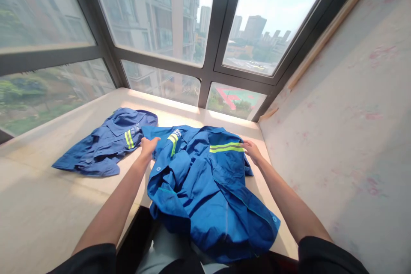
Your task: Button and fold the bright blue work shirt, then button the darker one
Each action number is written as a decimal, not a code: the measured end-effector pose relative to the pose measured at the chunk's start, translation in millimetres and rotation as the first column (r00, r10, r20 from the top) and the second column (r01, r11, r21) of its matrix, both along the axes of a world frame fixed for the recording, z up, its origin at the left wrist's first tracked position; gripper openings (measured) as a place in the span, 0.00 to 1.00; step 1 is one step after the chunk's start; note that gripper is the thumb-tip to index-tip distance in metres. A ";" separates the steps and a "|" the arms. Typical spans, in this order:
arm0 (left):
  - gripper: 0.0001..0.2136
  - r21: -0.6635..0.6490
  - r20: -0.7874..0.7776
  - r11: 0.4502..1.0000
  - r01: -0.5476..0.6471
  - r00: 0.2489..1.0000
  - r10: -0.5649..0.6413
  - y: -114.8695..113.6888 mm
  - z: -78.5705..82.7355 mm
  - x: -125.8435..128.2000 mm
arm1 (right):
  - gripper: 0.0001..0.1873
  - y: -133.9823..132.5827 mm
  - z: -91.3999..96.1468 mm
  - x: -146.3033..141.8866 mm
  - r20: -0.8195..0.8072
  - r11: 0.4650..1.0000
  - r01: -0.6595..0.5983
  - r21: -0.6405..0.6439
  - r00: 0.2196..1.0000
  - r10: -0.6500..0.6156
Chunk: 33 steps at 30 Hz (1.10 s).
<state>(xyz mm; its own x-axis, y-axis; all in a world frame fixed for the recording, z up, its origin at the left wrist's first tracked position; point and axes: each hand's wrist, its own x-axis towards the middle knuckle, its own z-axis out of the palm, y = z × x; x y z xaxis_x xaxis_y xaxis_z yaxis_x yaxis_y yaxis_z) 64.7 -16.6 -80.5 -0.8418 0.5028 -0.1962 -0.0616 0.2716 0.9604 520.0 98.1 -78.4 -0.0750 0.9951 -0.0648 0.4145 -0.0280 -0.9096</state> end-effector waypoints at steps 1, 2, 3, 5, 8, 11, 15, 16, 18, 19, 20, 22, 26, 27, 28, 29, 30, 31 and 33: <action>0.23 -0.065 -0.030 0.998 0.014 0.999 -0.016 -7.4 -2.8 8.1 | 0.17 -4.2 -6.2 -5.4 0.022 0.999 -0.048 0.004 0.999 0.048; 0.25 -0.112 -0.051 0.993 0.032 0.998 -0.038 -15.4 -5.3 16.8 | 0.21 -9.8 -12.4 -11.4 0.045 0.996 -0.082 0.017 0.996 0.081; 0.27 -0.150 -0.071 0.987 0.059 0.995 -0.070 -23.7 -7.5 26.2 | 0.24 -16.7 -18.5 -18.2 0.066 0.994 -0.100 0.034 0.993 0.098; 0.29 -0.224 -0.135 0.970 0.095 0.983 -0.128 -39.3 -11.2 47.6 | 0.30 -33.3 -29.4 -35.0 0.107 0.988 -0.138 0.076 0.986 0.129; 0.30 -0.343 -0.399 0.928 0.148 0.871 -0.287 -56.3 -16.3 86.5 | 0.37 -60.3 -39.8 -66.9 0.216 0.911 -0.360 0.203 0.923 0.317; 0.29 -0.400 -0.458 0.826 0.397 0.695 -0.555 -67.2 -23.8 128.7 | 0.36 -80.2 -41.1 -96.2 0.282 0.772 -0.591 0.233 0.801 0.528; 0.32 -0.610 -0.378 0.543 0.577 0.390 -0.840 -84.4 -35.2 176.5 | 0.30 -87.7 -36.0 -104.0 0.066 0.762 -0.622 0.181 0.781 0.621; 0.34 -0.634 -0.375 0.526 0.567 0.369 -0.850 -89.3 -37.2 185.8 | 0.29 -86.2 -35.2 -98.5 0.011 0.802 -0.565 0.195 0.819 0.574; 0.38 -0.647 -0.392 0.537 0.540 0.368 -0.843 -97.9 -39.5 201.5 | 0.26 -79.7 -35.7 -79.9 -0.023 0.893 -0.376 0.247 0.919 0.393; 0.38 -0.647 -0.400 0.548 0.531 0.375 -0.836 -100.9 -39.7 208.1 | 0.26 -75.1 -37.1 -67.9 0.013 0.922 -0.259 0.286 0.964 0.267; 0.39 -0.641 -0.413 0.558 0.527 0.376 -0.830 -102.6 -39.4 214.1 | 0.27 -70.2 -39.1 -55.0 0.096 0.931 -0.162 0.328 0.986 0.138; 0.39 -0.618 -0.458 0.572 0.540 0.345 -0.819 -102.3 -38.1 224.8 | 0.31 -60.6 -44.8 -29.3 0.337 0.938 -0.060 0.342 0.939 -0.063; 0.37 -0.572 -0.543 0.507 0.645 0.166 -0.823 -92.3 -39.4 241.1 | 0.36 -47.9 -56.2 6.8 0.653 0.997 -0.034 0.076 0.757 -0.024; 0.37 -0.579 -0.539 0.472 0.664 0.123 -0.833 -89.7 -41.5 243.0 | 0.33 -45.8 -57.7 11.7 0.673 0.999 -0.049 0.025 0.739 0.019; 0.36 -0.594 -0.527 0.442 0.673 0.090 -0.845 -87.4 -44.2 243.7 | 0.28 -43.6 -58.1 15.3 0.680 0.998 -0.068 -0.008 0.731 0.055; 0.36 -0.612 -0.510 0.419 0.671 0.071 -0.857 -85.7 -47.6 243.0 | 0.23 -41.1 -57.5 17.9 0.681 0.996 -0.089 -0.026 0.728 0.083; 0.35 -0.629 -0.493 0.404 0.664 0.061 -0.868 -84.6 -51.2 241.0 | 0.18 -38.1 -55.7 20.1 0.680 0.993 -0.109 -0.036 0.725 0.105; 0.34 -0.643 -0.481 0.396 0.655 0.057 -0.875 -83.9 -54.9 237.8 | 0.15 -34.6 -52.7 22.2 0.683 0.991 -0.129 -0.043 0.720 0.123; 0.31 -0.654 -0.482 0.400 0.642 0.054 -0.875 -83.4 -61.3 229.1 | 0.12 -25.4 -43.5 27.9 0.694 0.989 -0.145 -0.031 0.709 0.126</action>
